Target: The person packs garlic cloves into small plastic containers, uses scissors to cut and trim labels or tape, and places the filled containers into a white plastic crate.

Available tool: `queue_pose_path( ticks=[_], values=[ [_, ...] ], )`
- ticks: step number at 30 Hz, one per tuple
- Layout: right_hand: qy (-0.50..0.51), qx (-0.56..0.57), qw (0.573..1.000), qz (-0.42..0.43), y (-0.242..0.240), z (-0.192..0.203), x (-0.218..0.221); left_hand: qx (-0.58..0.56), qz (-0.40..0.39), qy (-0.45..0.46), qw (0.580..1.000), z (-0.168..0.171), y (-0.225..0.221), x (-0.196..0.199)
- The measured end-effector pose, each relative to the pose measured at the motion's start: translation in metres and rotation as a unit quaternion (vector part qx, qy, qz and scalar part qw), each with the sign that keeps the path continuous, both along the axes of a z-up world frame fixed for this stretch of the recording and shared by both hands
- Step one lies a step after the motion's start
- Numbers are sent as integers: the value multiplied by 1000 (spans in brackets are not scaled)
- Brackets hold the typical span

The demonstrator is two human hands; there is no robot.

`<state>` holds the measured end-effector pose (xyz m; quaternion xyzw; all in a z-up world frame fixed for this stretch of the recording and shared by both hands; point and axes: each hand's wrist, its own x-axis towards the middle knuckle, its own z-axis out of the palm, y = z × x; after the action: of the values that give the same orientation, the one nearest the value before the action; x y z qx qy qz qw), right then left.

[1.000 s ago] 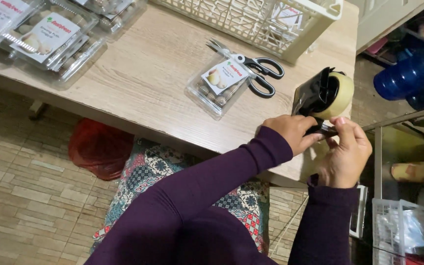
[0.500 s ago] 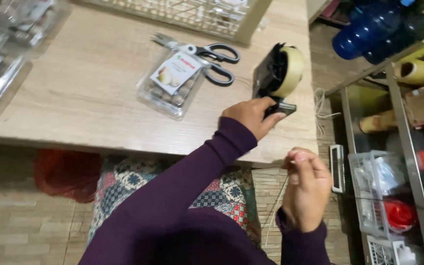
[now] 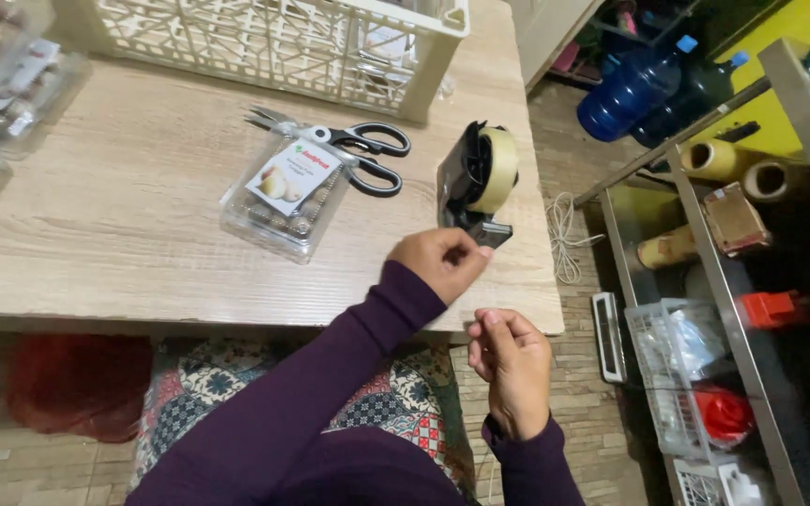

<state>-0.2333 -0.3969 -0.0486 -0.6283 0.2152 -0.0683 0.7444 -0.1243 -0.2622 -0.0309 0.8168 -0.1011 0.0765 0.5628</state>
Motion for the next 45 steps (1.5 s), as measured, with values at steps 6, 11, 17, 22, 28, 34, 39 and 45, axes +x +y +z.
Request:
queue_pose_path(
  ticks=[6, 11, 17, 22, 28, 34, 39, 45],
  values=[
    [-34, -30, 999, 25, 4, -7, 2, -107, -6, 103, 989, 0, -3, -6],
    [-30, -49, 998, 25, 1, -10, 3, -89, -28, 129, 987, -4, -7, -5],
    [-15, -33, 999, 8, 5, -8, 4, -61, -37, 121, 990, -3, -5, -5],
    [-17, -43, 999, 6, 7, -8, 5, -17, -33, 99, 994, -5, -4, -6],
    [-30, -49, 998, 18, 6, -9, 6, 41, -27, 67, 997, -4, -6, -4],
    [-47, -58, 997, -10, 8, -21, 11, 59, -36, 12, 998, -14, -6, 0],
    [-87, -43, 995, -21, 9, -24, 13, 77, -45, -10, 996, -11, -4, -4],
    [-90, -57, 994, -3, 9, -26, 11, 107, -52, 15, 993, -14, -2, -2]
  ],
)
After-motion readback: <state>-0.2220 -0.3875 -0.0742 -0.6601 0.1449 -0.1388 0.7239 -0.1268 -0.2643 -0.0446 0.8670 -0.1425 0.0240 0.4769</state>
